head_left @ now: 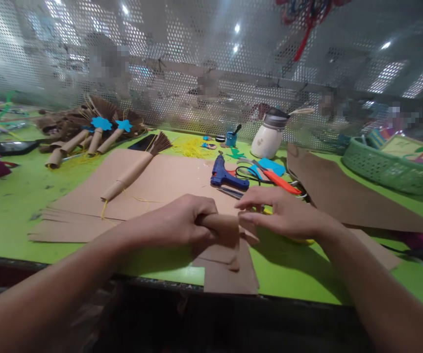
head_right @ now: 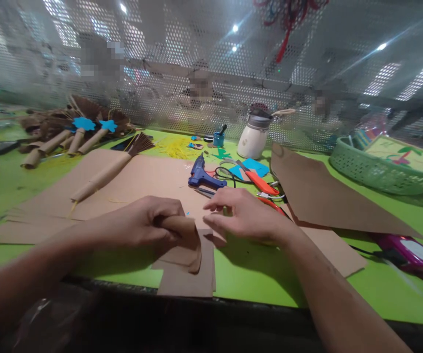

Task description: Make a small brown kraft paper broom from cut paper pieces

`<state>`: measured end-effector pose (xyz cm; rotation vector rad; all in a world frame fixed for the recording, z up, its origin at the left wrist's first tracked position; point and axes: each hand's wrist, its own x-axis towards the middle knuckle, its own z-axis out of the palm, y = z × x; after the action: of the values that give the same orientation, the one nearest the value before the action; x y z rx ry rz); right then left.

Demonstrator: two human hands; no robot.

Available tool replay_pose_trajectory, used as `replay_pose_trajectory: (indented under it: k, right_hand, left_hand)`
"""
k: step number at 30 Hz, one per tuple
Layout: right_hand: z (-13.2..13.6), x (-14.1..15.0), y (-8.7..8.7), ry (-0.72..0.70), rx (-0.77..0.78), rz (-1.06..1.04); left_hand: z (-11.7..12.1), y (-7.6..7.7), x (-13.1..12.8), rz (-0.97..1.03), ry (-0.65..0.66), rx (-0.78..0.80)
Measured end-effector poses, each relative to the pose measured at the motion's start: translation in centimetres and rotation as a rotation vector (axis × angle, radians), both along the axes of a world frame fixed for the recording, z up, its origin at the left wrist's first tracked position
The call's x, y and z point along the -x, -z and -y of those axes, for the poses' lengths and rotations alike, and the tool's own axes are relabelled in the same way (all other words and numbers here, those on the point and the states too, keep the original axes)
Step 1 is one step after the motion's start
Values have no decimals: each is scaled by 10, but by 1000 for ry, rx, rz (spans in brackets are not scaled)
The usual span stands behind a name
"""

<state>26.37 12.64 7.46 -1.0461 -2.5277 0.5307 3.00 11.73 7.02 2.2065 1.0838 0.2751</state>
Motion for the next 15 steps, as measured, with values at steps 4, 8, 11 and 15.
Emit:
replay_pose_trajectory:
  k: [4, 8, 11, 15]
  right_hand:
    - [11, 9, -2, -114, 45, 184]
    - [18, 15, 1, -75, 28, 292]
    - [19, 16, 5, -46, 96, 284]
    - [17, 19, 11, -4, 197, 227]
  left_hand:
    - [-12, -10, 15, 61, -77, -26]
    - [-21, -11, 23, 153, -168, -110]
    - [-23, -9, 22, 200, -158, -129]
    - [-21, -10, 19, 218, -191, -138]
